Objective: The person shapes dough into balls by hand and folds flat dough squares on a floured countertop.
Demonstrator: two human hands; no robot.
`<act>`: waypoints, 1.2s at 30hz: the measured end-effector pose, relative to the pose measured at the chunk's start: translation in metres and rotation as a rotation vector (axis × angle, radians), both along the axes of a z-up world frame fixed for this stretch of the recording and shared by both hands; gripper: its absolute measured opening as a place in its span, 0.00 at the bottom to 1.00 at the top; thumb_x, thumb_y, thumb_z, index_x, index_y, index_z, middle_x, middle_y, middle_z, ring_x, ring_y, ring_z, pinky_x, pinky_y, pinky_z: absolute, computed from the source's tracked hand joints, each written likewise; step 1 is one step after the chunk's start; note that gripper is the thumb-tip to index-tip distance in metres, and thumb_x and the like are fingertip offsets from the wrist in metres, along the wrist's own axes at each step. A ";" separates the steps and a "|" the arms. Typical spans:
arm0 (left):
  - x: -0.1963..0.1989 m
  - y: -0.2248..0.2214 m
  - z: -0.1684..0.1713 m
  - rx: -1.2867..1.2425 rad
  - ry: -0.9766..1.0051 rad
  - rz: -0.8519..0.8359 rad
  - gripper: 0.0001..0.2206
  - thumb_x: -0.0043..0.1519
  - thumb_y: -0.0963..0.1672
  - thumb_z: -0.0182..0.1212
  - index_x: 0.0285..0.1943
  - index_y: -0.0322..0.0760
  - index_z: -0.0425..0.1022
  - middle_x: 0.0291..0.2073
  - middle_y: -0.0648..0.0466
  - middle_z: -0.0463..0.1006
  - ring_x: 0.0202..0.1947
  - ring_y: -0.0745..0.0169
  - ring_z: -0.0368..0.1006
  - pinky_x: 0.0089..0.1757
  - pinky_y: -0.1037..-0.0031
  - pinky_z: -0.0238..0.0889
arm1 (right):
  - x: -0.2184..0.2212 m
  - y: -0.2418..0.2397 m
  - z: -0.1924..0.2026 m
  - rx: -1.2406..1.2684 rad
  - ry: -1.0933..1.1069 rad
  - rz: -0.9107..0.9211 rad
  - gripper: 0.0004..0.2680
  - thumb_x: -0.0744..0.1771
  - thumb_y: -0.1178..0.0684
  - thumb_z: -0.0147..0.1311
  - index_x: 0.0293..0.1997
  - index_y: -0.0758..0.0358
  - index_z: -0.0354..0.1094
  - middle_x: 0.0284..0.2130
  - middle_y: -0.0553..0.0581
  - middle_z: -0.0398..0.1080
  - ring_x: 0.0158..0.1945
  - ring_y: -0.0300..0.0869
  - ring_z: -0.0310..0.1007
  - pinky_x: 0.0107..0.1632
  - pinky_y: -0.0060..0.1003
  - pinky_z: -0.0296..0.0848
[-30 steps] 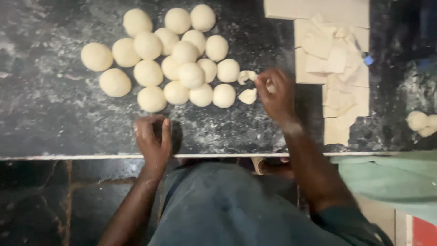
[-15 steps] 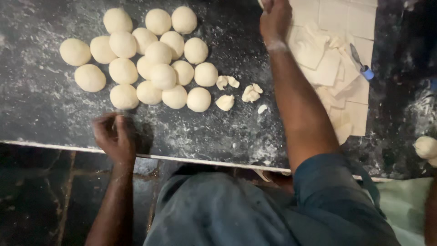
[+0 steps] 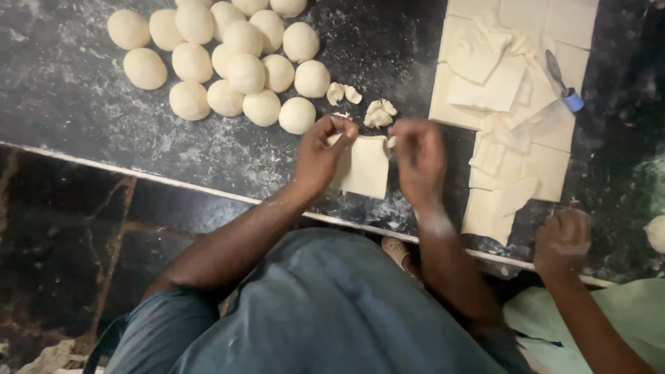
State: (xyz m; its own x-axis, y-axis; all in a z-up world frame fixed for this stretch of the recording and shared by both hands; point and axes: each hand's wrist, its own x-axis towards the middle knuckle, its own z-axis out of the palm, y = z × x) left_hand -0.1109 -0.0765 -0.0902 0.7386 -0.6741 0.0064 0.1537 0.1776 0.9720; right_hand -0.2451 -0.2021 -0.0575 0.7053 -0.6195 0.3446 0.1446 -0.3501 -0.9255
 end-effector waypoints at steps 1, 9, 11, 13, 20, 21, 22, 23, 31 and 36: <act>-0.002 -0.001 -0.001 0.015 -0.016 0.000 0.04 0.66 0.40 0.64 0.46 0.33 0.75 0.40 0.54 0.79 0.43 0.69 0.73 0.47 0.76 0.67 | -0.012 0.008 0.004 -0.185 0.031 0.016 0.11 0.70 0.56 0.59 0.56 0.65 0.63 0.53 0.62 0.70 0.57 0.44 0.71 0.61 0.41 0.73; -0.016 -0.011 0.029 0.138 -0.139 -0.182 0.07 0.63 0.41 0.68 0.45 0.32 0.76 0.40 0.53 0.81 0.44 0.69 0.76 0.47 0.76 0.70 | -0.033 0.022 -0.002 -0.183 0.120 0.032 0.21 0.64 0.56 0.71 0.58 0.67 0.61 0.52 0.64 0.66 0.52 0.42 0.69 0.54 0.38 0.74; -0.012 -0.011 0.038 0.144 -0.162 -0.178 0.08 0.64 0.42 0.69 0.45 0.32 0.77 0.42 0.50 0.82 0.46 0.65 0.77 0.49 0.75 0.71 | -0.033 0.015 -0.012 0.030 0.221 0.132 0.17 0.64 0.58 0.69 0.54 0.68 0.64 0.46 0.61 0.73 0.48 0.40 0.75 0.49 0.36 0.76; -0.018 0.001 0.050 0.226 -0.444 -0.043 0.12 0.62 0.43 0.71 0.48 0.30 0.76 0.46 0.46 0.79 0.48 0.60 0.76 0.50 0.73 0.70 | -0.033 0.007 -0.021 0.154 0.311 0.167 0.13 0.64 0.58 0.67 0.50 0.68 0.68 0.41 0.59 0.77 0.43 0.39 0.78 0.45 0.34 0.78; -0.040 0.036 0.060 0.287 -0.786 -0.256 0.23 0.67 0.47 0.67 0.66 0.28 0.69 0.60 0.40 0.74 0.59 0.52 0.71 0.56 0.66 0.68 | -0.020 -0.005 -0.029 0.112 0.393 0.145 0.08 0.67 0.53 0.65 0.35 0.69 0.74 0.28 0.57 0.74 0.30 0.36 0.70 0.33 0.34 0.68; -0.040 0.039 0.057 0.365 -0.569 -0.331 0.23 0.67 0.48 0.64 0.67 0.30 0.69 0.56 0.41 0.76 0.53 0.56 0.72 0.52 0.67 0.69 | -0.018 -0.002 -0.026 0.001 0.378 0.145 0.10 0.67 0.52 0.65 0.33 0.70 0.73 0.26 0.56 0.73 0.28 0.37 0.69 0.33 0.34 0.66; -0.037 0.036 0.053 0.427 -0.362 -0.410 0.24 0.68 0.49 0.60 0.68 0.31 0.68 0.51 0.42 0.78 0.47 0.60 0.73 0.48 0.69 0.69 | -0.016 -0.001 -0.021 -0.066 0.294 0.146 0.10 0.69 0.53 0.62 0.32 0.70 0.72 0.27 0.56 0.71 0.31 0.38 0.67 0.35 0.35 0.65; -0.033 0.034 0.049 0.485 -0.153 -0.489 0.24 0.68 0.50 0.57 0.69 0.33 0.68 0.47 0.42 0.80 0.41 0.64 0.74 0.44 0.70 0.70 | -0.014 0.003 -0.016 -0.133 0.212 0.147 0.10 0.70 0.54 0.59 0.32 0.70 0.72 0.29 0.57 0.68 0.33 0.40 0.66 0.37 0.37 0.64; -0.022 0.014 0.017 0.217 0.477 -0.281 0.17 0.66 0.49 0.56 0.55 0.32 0.74 0.37 0.54 0.82 0.34 0.68 0.78 0.35 0.76 0.73 | 0.018 0.024 -0.018 -0.409 -0.068 -0.069 0.07 0.74 0.51 0.42 0.46 0.65 0.59 0.43 0.63 0.59 0.49 0.49 0.61 0.54 0.46 0.63; 0.009 0.015 0.021 0.180 0.108 0.079 0.14 0.67 0.47 0.64 0.42 0.26 0.80 0.28 0.53 0.78 0.28 0.66 0.70 0.29 0.74 0.64 | 0.015 0.039 -0.028 -0.151 0.141 -0.184 0.08 0.75 0.50 0.47 0.49 0.65 0.63 0.42 0.59 0.63 0.43 0.43 0.64 0.48 0.43 0.68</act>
